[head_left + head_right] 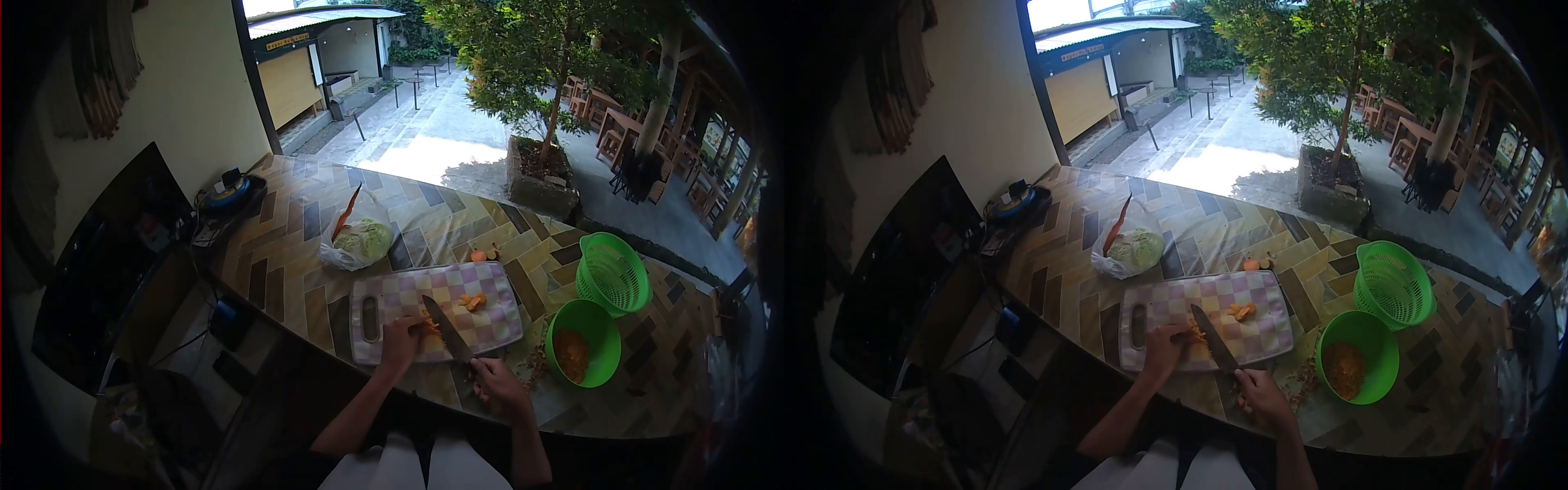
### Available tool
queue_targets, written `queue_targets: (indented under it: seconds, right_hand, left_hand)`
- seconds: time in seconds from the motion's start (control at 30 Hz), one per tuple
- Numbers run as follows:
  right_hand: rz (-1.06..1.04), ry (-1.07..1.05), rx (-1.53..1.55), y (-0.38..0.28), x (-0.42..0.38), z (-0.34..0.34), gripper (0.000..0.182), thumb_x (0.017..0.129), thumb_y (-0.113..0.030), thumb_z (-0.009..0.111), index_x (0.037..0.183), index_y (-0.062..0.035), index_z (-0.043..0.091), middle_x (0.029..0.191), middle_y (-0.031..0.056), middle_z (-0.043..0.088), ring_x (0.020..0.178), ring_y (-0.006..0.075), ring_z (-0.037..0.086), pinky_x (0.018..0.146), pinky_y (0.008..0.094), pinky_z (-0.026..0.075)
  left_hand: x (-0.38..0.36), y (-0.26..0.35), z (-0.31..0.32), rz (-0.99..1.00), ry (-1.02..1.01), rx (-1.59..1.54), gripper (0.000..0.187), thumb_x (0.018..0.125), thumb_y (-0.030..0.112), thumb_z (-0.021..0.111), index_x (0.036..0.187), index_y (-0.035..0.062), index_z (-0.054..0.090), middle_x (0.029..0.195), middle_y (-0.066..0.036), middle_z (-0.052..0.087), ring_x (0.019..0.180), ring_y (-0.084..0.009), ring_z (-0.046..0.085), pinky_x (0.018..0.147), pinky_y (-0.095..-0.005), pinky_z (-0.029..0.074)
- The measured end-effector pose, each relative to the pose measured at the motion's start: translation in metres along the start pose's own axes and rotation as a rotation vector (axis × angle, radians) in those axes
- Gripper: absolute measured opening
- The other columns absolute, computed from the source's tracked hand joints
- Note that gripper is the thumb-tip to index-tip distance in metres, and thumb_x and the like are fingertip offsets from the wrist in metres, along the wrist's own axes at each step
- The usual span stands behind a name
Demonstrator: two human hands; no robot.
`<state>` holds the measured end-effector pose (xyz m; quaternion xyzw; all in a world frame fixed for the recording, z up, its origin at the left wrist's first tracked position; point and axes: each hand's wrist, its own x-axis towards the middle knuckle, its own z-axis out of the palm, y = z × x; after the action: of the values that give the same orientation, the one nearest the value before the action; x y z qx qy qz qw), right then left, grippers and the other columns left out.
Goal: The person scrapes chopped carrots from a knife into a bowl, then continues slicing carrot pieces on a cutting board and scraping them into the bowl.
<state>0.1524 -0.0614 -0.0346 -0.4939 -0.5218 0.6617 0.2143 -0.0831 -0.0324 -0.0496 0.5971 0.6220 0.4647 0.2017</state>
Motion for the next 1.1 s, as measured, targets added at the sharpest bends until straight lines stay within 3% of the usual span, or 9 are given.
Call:
queue_targets:
  seconds: [0.37, 0.5, 0.77, 0.83, 0.93, 1.03, 1.1]
  right_hand:
    - [-0.016, -0.025, 0.188, -0.001, -0.006, 0.01, 0.038, 0.105, -0.035, 0.046, 0.091, -0.0012, 0.055, 0.06, 0.0032, 0.053, 0.043, 0.0075, 0.045, 0.04, 0.0221, 0.036]
    - [-0.066, 0.033, 0.236, -0.017, -0.029, -0.005, 0.038, 0.105, -0.036, 0.046, 0.09, -0.0018, 0.055, 0.06, 0.0024, 0.052, 0.043, 0.0073, 0.045, 0.039, 0.023, 0.036]
    - [-0.124, 0.511, 0.16, -0.032, -0.131, -0.051, 0.039, 0.105, -0.036, 0.043, 0.09, -0.002, 0.054, 0.054, 0.0043, 0.05, 0.037, 0.0086, 0.044, 0.036, 0.0245, 0.033]
    - [-0.11, 0.713, 0.028, -0.031, -0.156, -0.055, 0.037, 0.104, -0.03, 0.049, 0.085, 0.0004, 0.056, 0.054, 0.0049, 0.052, 0.04, 0.0098, 0.047, 0.039, 0.0276, 0.035]
    - [-0.124, 0.982, -0.387, -0.02, -0.179, -0.063, 0.035, 0.099, -0.024, 0.057, 0.08, 0.0057, 0.059, 0.058, 0.0135, 0.054, 0.051, 0.016, 0.055, 0.051, 0.0357, 0.041]
    - [-0.009, 1.035, -0.383, -0.011, -0.193, -0.067, 0.034, 0.099, -0.024, 0.058, 0.084, 0.0066, 0.059, 0.06, 0.0168, 0.054, 0.056, 0.019, 0.059, 0.055, 0.0372, 0.042]
    - [-0.011, 1.049, -0.315, -0.007, -0.198, -0.067, 0.036, 0.099, -0.025, 0.057, 0.083, 0.0066, 0.059, 0.058, 0.0144, 0.055, 0.051, 0.0186, 0.058, 0.051, 0.0365, 0.043]
  left_hand:
    - [0.015, 0.002, 0.007, 0.034, -0.044, -0.123, 0.022, 0.075, -0.003, 0.073, 0.096, 0.0017, 0.076, 0.091, -0.015, 0.073, 0.082, -0.024, 0.072, 0.077, -0.0308, 0.055]
    - [0.03, 0.041, 0.013, 0.077, -0.102, -0.176, 0.021, 0.075, -0.003, 0.074, 0.096, 0.001, 0.076, 0.092, -0.014, 0.073, 0.081, -0.0239, 0.071, 0.077, -0.0313, 0.056]
    - [0.037, 0.153, 0.094, 0.35, -0.286, -0.386, 0.019, 0.08, -0.003, 0.07, 0.098, 0.0001, 0.074, 0.092, -0.015, 0.072, 0.083, -0.0274, 0.072, 0.075, -0.0319, 0.056]
    - [0.028, 0.18, 0.12, 0.405, -0.316, -0.457, 0.018, 0.08, -0.003, 0.067, 0.097, -0.0004, 0.073, 0.088, -0.017, 0.072, 0.082, -0.0305, 0.071, 0.072, -0.0342, 0.055]
    - [0.012, 0.199, 0.14, 0.442, -0.489, -0.291, 0.013, 0.081, 0.005, 0.064, 0.091, -0.0001, 0.072, 0.083, -0.02, 0.07, 0.077, -0.037, 0.068, 0.072, -0.0413, 0.054]
    - [-0.001, 0.192, 0.164, 0.485, -0.551, -0.14, 0.015, 0.081, 0.008, 0.063, 0.09, 0.0001, 0.071, 0.083, -0.021, 0.068, 0.078, -0.0399, 0.066, 0.072, -0.046, 0.053]
    - [-0.006, 0.187, 0.173, 0.524, -0.535, -0.108, 0.016, 0.081, 0.008, 0.063, 0.093, 0.0006, 0.071, 0.086, -0.022, 0.068, 0.081, -0.0395, 0.066, 0.074, -0.0462, 0.053]
